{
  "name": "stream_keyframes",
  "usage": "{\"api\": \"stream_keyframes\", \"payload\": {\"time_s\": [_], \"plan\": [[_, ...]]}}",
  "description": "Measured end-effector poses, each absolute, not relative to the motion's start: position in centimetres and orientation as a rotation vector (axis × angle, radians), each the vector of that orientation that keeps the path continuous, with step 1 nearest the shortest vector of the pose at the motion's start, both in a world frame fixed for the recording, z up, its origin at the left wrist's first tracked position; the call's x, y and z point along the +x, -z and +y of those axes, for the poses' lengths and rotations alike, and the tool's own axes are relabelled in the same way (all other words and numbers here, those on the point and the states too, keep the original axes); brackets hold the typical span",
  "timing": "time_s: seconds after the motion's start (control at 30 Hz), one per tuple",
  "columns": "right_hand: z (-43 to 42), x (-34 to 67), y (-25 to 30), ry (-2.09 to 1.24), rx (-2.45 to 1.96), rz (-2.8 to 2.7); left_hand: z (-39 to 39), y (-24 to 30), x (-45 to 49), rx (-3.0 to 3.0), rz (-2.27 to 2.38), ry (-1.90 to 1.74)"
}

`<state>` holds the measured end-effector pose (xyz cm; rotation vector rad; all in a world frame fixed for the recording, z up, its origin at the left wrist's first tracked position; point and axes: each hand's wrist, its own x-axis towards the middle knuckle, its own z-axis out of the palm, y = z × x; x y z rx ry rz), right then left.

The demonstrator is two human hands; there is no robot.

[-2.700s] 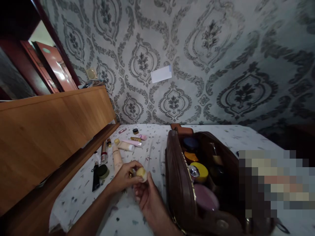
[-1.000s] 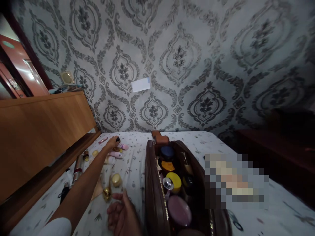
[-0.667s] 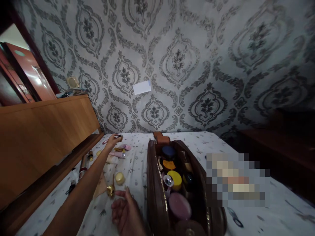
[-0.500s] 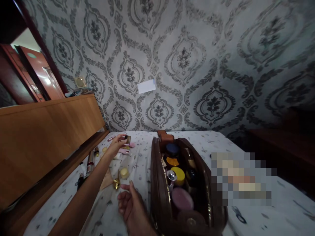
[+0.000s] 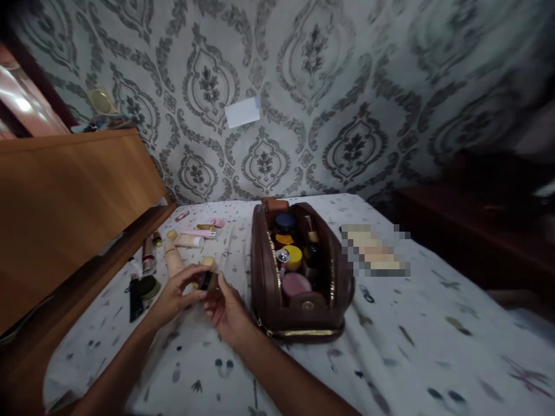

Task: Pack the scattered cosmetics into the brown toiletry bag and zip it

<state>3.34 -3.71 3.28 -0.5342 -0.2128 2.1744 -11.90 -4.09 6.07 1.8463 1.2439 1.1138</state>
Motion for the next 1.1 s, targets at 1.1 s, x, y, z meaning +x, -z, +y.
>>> {"api": "stream_keyframes", "payload": {"time_s": [1.1], "plan": [[-3.8,3.7,-3.4,-2.146,-0.458,-0.454,-5.3,-5.2,-12.1,1.884,1.271,-1.231]]}}
